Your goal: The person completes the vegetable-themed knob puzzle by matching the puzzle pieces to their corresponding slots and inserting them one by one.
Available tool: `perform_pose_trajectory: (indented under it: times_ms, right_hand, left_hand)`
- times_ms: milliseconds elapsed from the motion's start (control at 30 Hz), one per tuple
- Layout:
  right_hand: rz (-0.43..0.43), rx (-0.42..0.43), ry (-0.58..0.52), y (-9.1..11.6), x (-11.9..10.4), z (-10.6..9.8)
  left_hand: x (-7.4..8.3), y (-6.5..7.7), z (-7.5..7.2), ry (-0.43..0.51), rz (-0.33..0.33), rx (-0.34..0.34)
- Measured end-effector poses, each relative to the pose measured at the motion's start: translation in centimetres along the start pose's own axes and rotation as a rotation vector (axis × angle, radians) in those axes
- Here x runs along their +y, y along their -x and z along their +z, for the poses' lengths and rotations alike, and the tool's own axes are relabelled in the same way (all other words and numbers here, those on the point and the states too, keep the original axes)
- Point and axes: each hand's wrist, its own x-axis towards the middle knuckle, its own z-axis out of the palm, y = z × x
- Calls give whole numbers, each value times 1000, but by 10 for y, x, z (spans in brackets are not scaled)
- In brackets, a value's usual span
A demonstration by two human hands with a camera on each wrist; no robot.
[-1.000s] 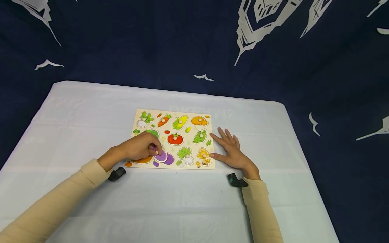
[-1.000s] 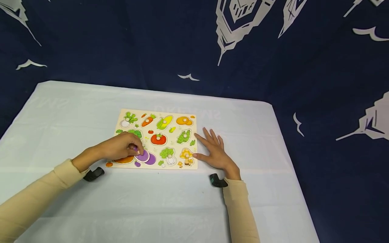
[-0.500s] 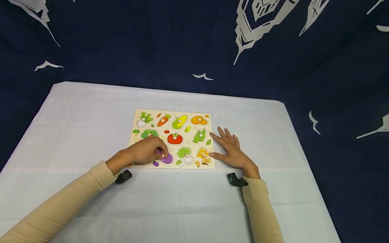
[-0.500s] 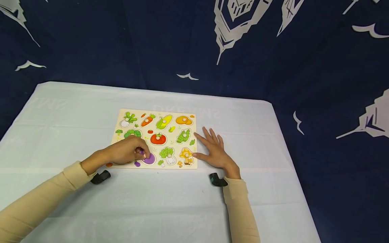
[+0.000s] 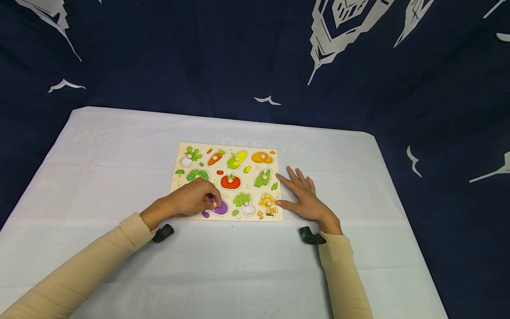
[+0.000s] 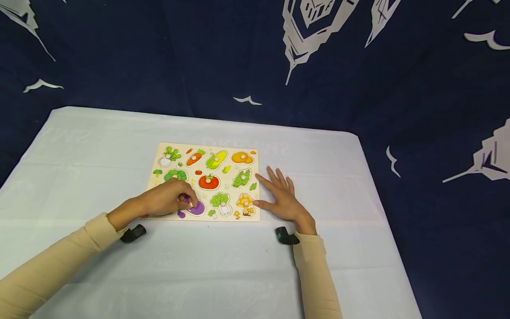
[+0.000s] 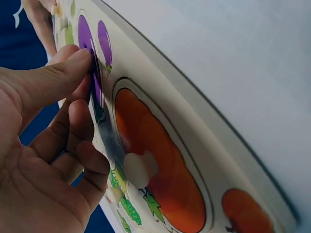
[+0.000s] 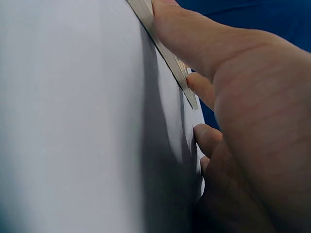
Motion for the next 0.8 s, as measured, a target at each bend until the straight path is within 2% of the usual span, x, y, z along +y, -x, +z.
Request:
perform_pose_trajectory:
  times_ms: [333, 567, 700, 800]
  right_hand:
    - [-6, -6, -7, -2, 5, -1]
    - [19, 4, -15, 2, 6, -2]
    - [38, 34, -28, 3, 3, -3]
    - [43, 60, -18, 1, 0, -6]
  left_hand:
    - [3, 2, 7, -15, -22, 28]
    - [1, 6, 17, -38, -23, 92]
    - [2, 9, 21, -47, 16, 113]
    - [2, 11, 16, -41, 42, 153]
